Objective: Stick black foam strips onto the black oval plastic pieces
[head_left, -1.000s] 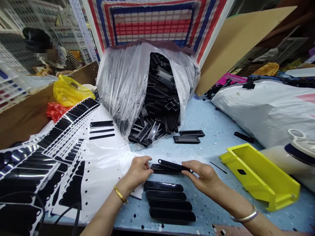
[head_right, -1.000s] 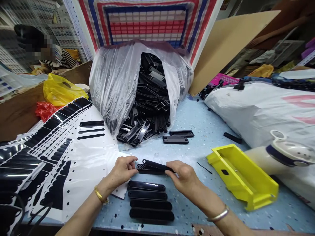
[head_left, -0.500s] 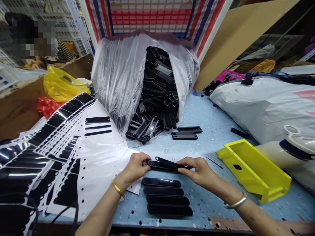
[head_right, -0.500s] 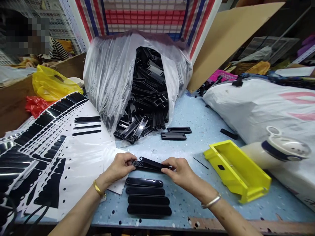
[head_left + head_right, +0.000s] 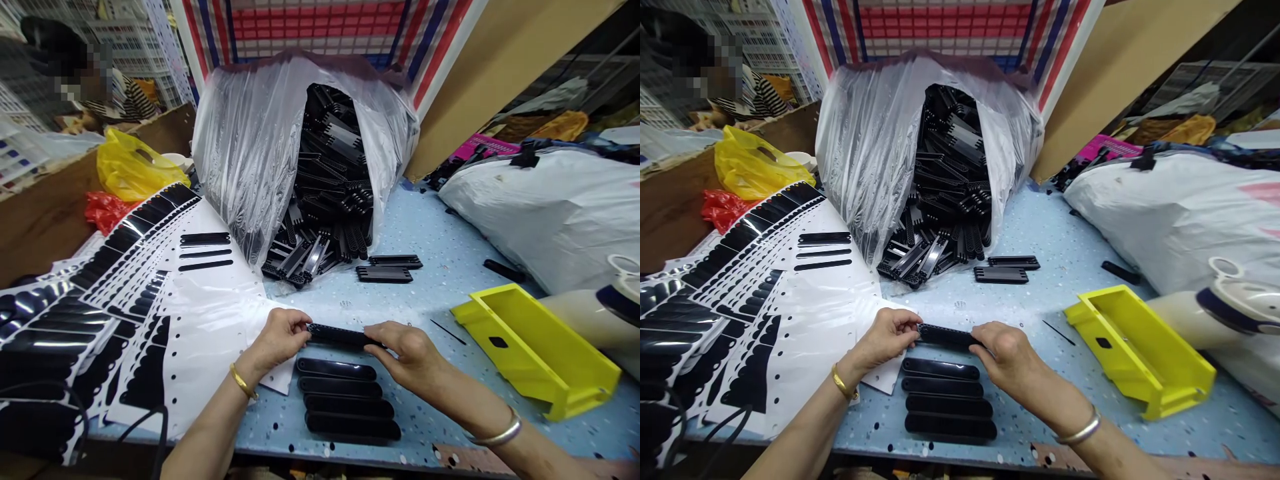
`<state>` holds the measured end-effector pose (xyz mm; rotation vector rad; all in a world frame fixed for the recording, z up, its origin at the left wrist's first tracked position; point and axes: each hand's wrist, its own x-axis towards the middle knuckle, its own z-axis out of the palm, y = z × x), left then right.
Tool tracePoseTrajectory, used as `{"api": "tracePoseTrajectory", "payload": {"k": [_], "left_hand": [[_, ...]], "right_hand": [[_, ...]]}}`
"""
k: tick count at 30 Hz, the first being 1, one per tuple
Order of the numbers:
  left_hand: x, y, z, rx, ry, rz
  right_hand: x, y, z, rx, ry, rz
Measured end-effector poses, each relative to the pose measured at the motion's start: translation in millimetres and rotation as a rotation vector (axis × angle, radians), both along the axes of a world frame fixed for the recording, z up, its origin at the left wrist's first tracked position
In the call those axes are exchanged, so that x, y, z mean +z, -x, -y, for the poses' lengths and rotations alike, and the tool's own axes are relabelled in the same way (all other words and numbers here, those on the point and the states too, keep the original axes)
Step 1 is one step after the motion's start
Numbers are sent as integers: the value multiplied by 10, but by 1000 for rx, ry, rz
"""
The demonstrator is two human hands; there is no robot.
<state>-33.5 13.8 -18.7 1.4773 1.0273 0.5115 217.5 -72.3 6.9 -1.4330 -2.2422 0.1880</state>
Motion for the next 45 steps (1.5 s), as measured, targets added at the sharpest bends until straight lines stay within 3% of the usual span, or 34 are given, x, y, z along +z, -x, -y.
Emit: {"api": "tracePoseTrajectory", "payload": {"k": [9,19,34,45], "left_hand": [[87,0,11,31,155,-15],[113,3,14,25,131,2],[36,11,16,28,90,41],[9,-1,3,57,120,49]], "right_hand": [[-42,36,3,-36,42,26],[-34,64,-6,-42,109,24],[-73,54,-55,-34,123,77],[-25,21,-49,-13,117,-38]]}}
